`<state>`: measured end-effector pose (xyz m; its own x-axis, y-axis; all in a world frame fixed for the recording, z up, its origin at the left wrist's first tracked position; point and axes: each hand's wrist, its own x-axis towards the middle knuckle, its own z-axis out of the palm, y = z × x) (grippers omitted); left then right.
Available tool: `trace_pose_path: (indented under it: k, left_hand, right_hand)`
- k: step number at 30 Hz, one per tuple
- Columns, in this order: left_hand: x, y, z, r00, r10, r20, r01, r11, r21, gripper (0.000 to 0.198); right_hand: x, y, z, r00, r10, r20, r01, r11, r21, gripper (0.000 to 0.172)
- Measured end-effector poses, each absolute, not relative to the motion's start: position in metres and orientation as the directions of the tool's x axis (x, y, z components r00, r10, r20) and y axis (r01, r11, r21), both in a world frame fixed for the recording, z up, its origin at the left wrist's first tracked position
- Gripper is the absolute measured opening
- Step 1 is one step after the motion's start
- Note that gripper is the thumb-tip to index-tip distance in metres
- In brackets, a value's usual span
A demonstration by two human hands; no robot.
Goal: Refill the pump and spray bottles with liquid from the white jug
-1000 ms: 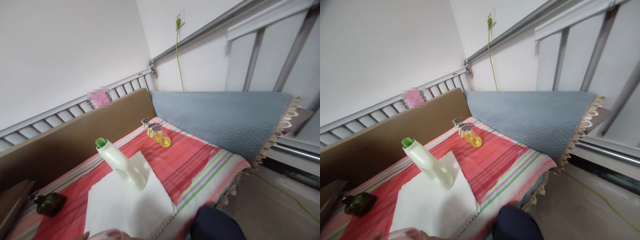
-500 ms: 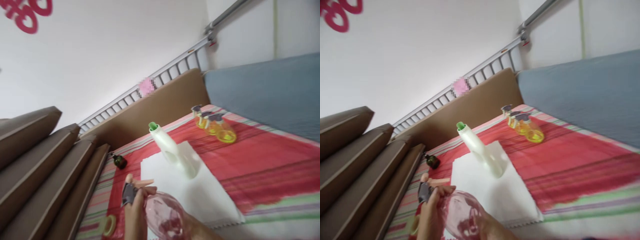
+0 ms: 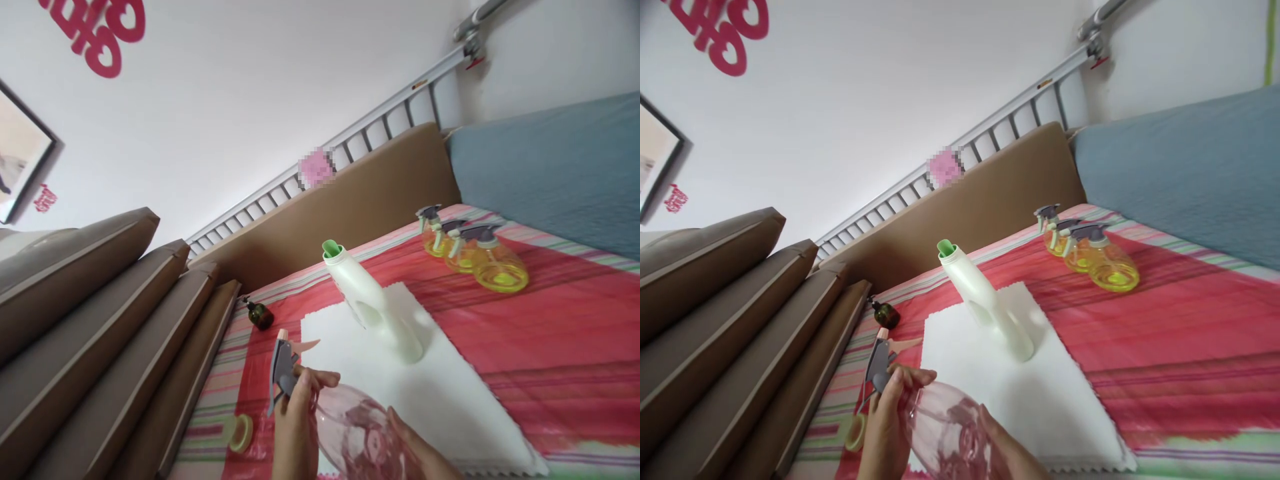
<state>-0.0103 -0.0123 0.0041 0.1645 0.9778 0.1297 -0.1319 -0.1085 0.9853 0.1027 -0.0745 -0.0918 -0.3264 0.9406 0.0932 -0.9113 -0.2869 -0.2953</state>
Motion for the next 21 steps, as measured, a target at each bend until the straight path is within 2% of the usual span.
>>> trace_pose_path:
  k: [4,8,11,13,15,17,21]
  left_hand:
    - [-0.011,-0.013,0.001,0.150,0.980,0.128,-0.164,-0.103,0.981,0.029]
    - [-0.011,-0.011,0.000,0.168,0.979,0.112,-0.126,-0.092,0.988,0.030]
    - [-0.011,-0.010,-0.001,0.127,0.987,0.093,-0.137,-0.076,0.988,0.030]
    - [-0.011,-0.010,-0.001,0.088,0.992,0.095,-0.147,-0.081,0.986,0.029]
    - [-0.011,-0.010,-0.002,0.088,0.993,0.084,-0.143,-0.071,0.987,0.029]
    - [-0.010,-0.010,-0.002,0.118,0.991,0.069,-0.121,-0.055,0.991,0.030]
    - [-0.010,-0.011,-0.003,0.159,0.985,0.069,-0.073,-0.058,0.996,0.033]
  right_hand:
    - [0.103,-0.075,-0.100,-0.283,0.957,0.069,-0.924,-0.253,-0.286,0.057]
    - [0.105,-0.079,-0.106,-0.395,0.918,-0.031,-0.873,-0.386,-0.298,0.045]
    - [0.104,-0.080,-0.102,-0.340,0.940,0.018,-0.910,-0.324,-0.260,0.042]
    - [0.105,-0.080,-0.099,-0.317,0.947,0.045,-0.918,-0.294,-0.266,0.049]
    - [0.106,-0.081,-0.097,-0.353,0.935,0.025,-0.902,-0.333,-0.275,0.052]
    - [0.107,-0.081,-0.101,-0.399,0.917,-0.024,-0.888,-0.393,-0.240,0.048]
    - [0.107,-0.081,-0.111,-0.371,0.926,-0.076,-0.914,-0.378,-0.147,0.037]
